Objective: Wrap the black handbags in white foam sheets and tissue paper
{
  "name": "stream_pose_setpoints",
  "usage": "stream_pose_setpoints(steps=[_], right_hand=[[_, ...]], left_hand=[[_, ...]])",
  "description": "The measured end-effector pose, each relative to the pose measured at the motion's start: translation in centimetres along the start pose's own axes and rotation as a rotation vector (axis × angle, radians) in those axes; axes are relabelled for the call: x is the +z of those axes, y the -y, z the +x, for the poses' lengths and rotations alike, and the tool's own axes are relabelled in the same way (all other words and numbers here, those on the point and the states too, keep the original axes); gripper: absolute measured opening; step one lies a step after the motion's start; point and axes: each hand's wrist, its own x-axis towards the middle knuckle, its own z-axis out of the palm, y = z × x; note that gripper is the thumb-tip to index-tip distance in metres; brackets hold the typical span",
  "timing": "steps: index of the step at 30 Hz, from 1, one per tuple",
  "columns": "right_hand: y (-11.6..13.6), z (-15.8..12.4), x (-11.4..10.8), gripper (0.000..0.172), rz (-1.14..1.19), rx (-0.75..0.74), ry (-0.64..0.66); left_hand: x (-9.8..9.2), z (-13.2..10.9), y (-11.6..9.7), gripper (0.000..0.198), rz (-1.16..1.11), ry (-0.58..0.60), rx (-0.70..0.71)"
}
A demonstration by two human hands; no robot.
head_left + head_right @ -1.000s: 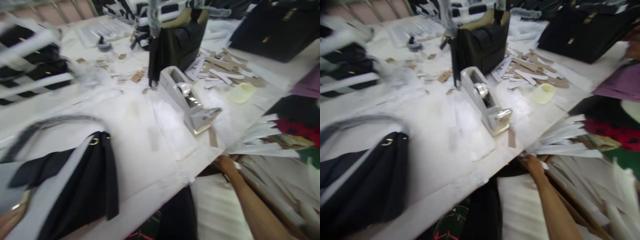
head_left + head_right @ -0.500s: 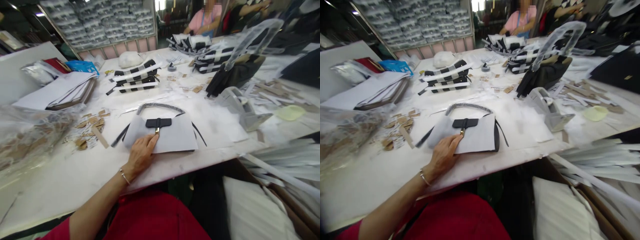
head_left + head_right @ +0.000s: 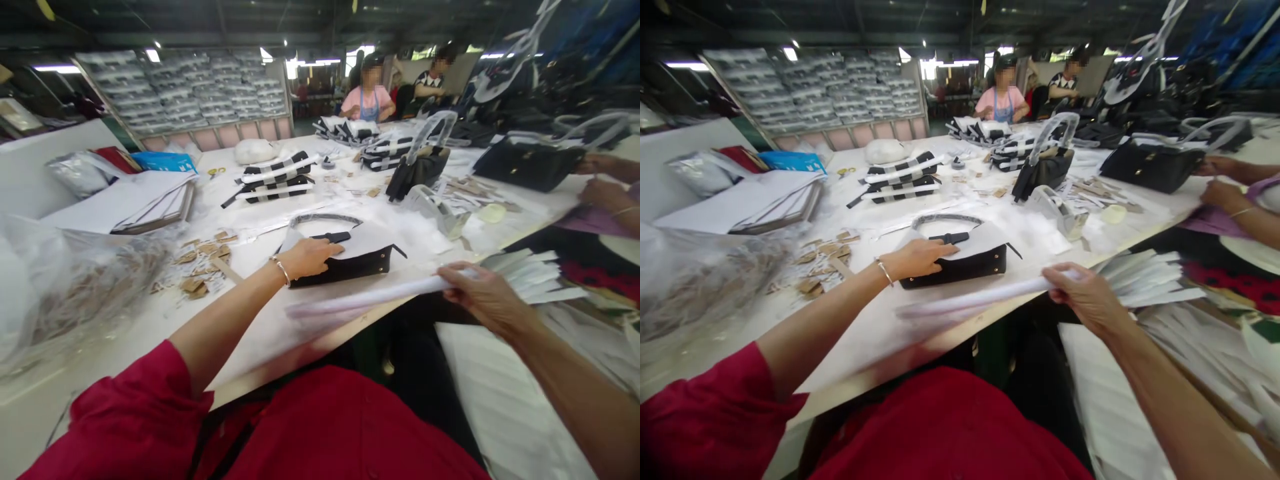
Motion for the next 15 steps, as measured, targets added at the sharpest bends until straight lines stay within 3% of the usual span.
stream_pose_setpoints(steps=[3, 7, 11, 15], right_hand=[[0.6, 1.3, 3.6, 0.043, 0.237, 0.235, 0.199], [-0.3, 2.3, 7.9, 0.054, 0.410, 0.353, 0.185], [-1.8, 2.9, 9.0, 0.058, 0.472, 0.400, 0.127], [-3.2, 2.9, 9.0, 0.058, 0.487, 0.435, 0.129]], left_hand=[[-0.4, -0.6, -0.1, 0.053, 0.018, 0.006, 0.003], [0.5, -1.8, -1.1, 0.052, 0.024, -0.028, -0.032], [3.6, -2.4, -3.2, 0.060, 0.065, -0.208, -0.136], [6.7, -2.2, -4.9, 0.038, 0.157, -0.348, -0.220]])
